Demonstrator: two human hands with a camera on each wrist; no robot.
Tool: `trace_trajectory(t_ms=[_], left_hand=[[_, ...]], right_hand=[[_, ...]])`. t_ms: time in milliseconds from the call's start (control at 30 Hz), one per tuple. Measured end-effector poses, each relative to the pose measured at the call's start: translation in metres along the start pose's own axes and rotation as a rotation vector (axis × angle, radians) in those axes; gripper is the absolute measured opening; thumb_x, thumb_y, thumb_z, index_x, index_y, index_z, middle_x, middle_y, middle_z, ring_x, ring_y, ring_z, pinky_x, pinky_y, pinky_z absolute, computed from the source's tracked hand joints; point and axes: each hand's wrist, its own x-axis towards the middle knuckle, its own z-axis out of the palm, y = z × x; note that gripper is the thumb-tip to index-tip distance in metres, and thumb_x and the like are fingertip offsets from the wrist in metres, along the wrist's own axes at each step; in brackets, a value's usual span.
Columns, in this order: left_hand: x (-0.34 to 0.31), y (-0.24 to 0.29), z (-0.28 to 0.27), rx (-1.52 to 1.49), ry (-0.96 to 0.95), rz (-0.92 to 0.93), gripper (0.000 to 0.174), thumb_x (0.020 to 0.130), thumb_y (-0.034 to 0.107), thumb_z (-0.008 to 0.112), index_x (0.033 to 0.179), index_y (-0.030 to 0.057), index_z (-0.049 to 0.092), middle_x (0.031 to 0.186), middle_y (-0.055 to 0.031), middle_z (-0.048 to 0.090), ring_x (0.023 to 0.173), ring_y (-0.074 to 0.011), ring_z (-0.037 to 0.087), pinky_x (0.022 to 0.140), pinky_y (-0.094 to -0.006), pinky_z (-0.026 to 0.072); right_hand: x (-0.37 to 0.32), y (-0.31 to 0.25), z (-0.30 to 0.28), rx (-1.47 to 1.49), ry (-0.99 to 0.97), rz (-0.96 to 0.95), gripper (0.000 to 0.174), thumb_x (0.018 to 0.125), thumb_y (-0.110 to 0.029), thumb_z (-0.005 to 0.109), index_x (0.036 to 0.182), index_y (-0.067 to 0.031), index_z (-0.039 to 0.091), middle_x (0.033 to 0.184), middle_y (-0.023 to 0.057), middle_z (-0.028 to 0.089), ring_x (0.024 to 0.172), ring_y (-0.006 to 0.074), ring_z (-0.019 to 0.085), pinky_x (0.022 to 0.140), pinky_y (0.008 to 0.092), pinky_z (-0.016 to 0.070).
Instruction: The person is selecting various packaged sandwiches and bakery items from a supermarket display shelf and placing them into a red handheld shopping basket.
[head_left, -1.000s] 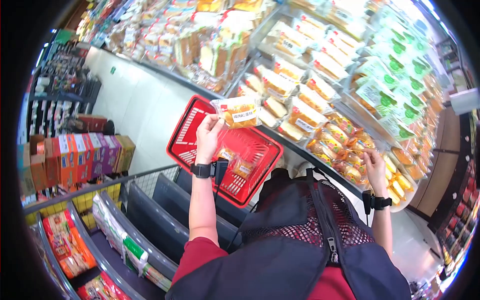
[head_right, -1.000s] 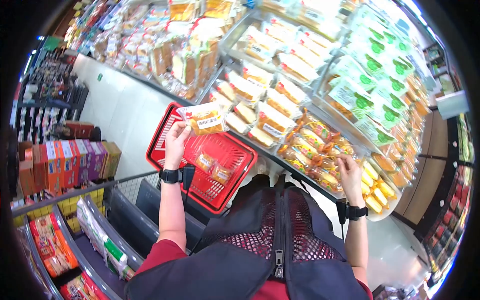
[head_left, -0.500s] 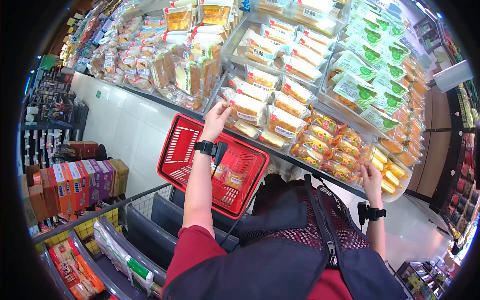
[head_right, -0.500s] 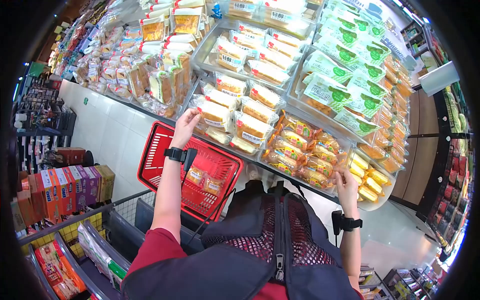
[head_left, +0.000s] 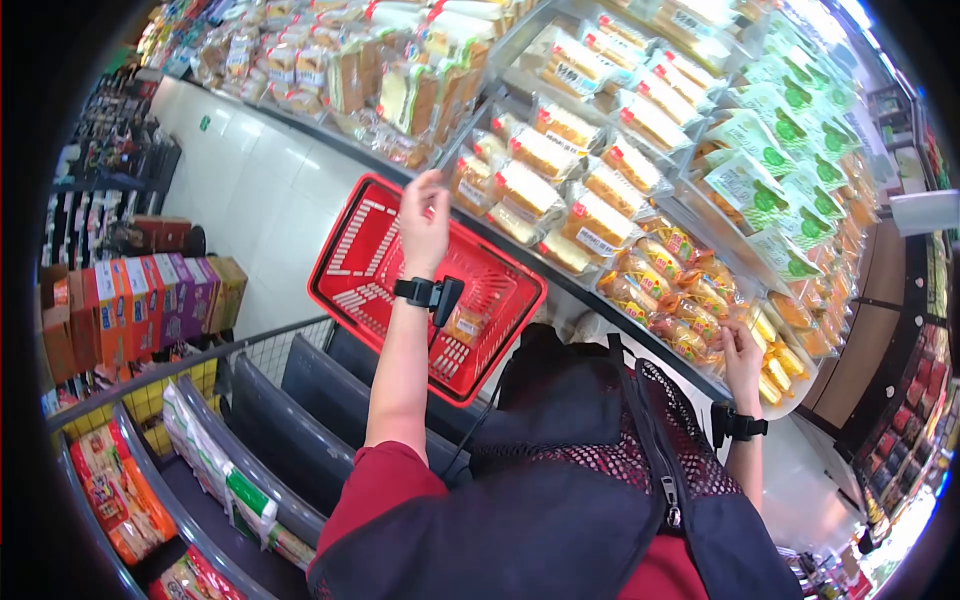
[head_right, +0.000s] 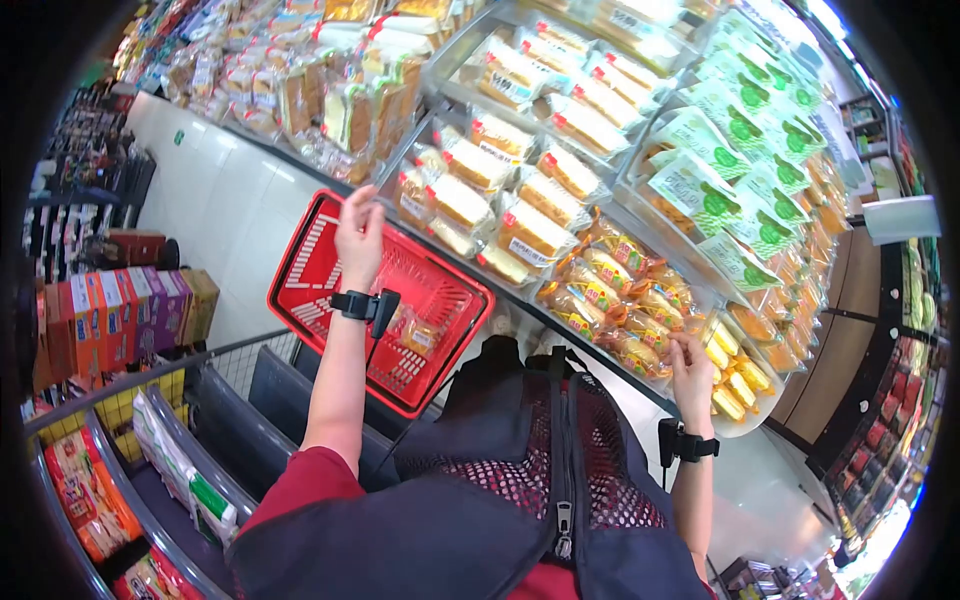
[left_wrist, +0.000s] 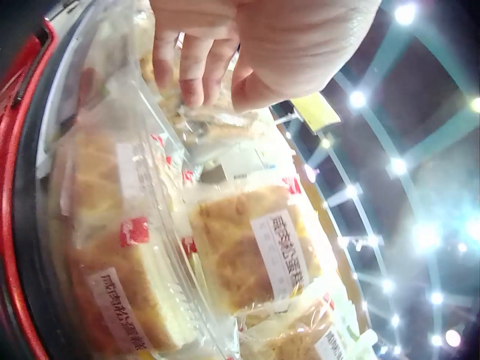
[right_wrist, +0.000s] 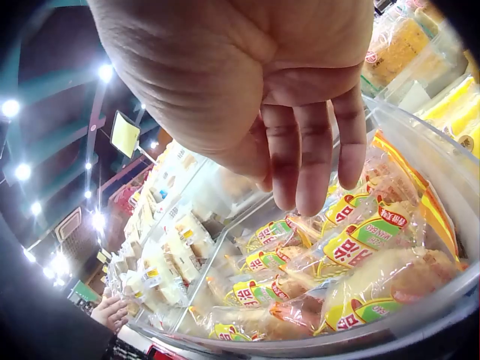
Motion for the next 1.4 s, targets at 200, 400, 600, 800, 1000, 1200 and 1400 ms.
trace_trajectory(t_ms=[200,400,600,800,1000,1200,1400], left_hand=[[-0.079,-0.112,-0.084,0.086,0.406,-0.31,0.025,0.088,0.016,0.06,0.11,0.0033,0.057,0.101,-0.0067,0.064,0.093,-0.0149,0.061,0.081,-0.0278,0.0481],[-0.116,-0.067,-0.043,0.104,0.13,-0.485,0.054,0.08,0.017,0.069,0.126,0.0071,0.044,0.097,-0.0104,0.065,0.084,-0.0177,0.063,0.074,-0.0308,0.0521],[-0.083,0.017,0.013,0.168,-0.13,-0.028,0.086,0.069,0.01,0.075,0.141,0.0096,0.027,0.094,-0.0099,0.057,0.076,-0.0204,0.056,0.072,-0.0337,0.0492],[-0.058,0.026,0.02,0.104,-0.133,0.083,0.067,0.072,0.011,0.074,0.132,0.0138,0.044,0.093,-0.0076,0.059,0.066,-0.0162,0.055,0.064,-0.0318,0.0493],[-0.003,0.039,0.027,0.151,-0.252,0.177,0.026,0.081,0.023,0.069,0.102,0.0113,0.06,0.073,-0.007,0.065,0.061,-0.0193,0.061,0.057,-0.0311,0.0484],[0.049,0.045,0.054,0.256,-0.385,-0.03,0.023,0.086,0.031,0.061,0.092,0.0087,0.062,0.068,-0.0082,0.066,0.063,-0.0237,0.065,0.06,-0.0359,0.0493],[0.053,0.026,0.068,0.311,-0.432,0.086,0.023,0.087,0.027,0.061,0.091,0.0044,0.061,0.062,-0.0088,0.062,0.055,-0.0198,0.062,0.056,-0.0331,0.0473]], right_hand=[[-0.011,-0.027,-0.011,-0.029,-0.055,-0.001,0.017,0.092,-0.008,0.053,0.105,0.0005,0.06,0.079,0.0053,0.063,0.069,0.009,0.059,0.064,0.0231,0.0478],[0.016,-0.05,0.002,-0.192,-0.101,-0.085,0.017,0.092,-0.01,0.054,0.105,-0.0018,0.06,0.079,0.0051,0.064,0.07,0.0104,0.061,0.064,0.0231,0.0477],[0.015,-0.064,0.011,-0.201,-0.103,-0.121,0.016,0.092,-0.011,0.054,0.103,-0.0016,0.06,0.08,0.0058,0.065,0.069,0.0101,0.06,0.064,0.0244,0.0482],[0.009,-0.056,0.011,-0.153,-0.058,-0.082,0.014,0.092,-0.009,0.054,0.101,-0.0006,0.061,0.082,0.0043,0.064,0.069,0.0092,0.06,0.064,0.0228,0.0482],[0.008,-0.048,0.016,-0.106,-0.026,-0.076,0.013,0.091,-0.005,0.054,0.101,-0.0008,0.062,0.08,0.0031,0.062,0.07,0.0082,0.059,0.062,0.0218,0.0478],[0.009,-0.037,0.019,-0.036,0.03,-0.076,0.014,0.091,-0.005,0.054,0.102,0.0008,0.061,0.078,0.0052,0.064,0.067,0.0093,0.06,0.061,0.0225,0.0484],[0.007,-0.032,0.018,0.014,0.037,-0.02,0.015,0.091,-0.006,0.054,0.102,0.0009,0.061,0.079,0.0067,0.066,0.068,0.0104,0.061,0.061,0.0238,0.0491]])
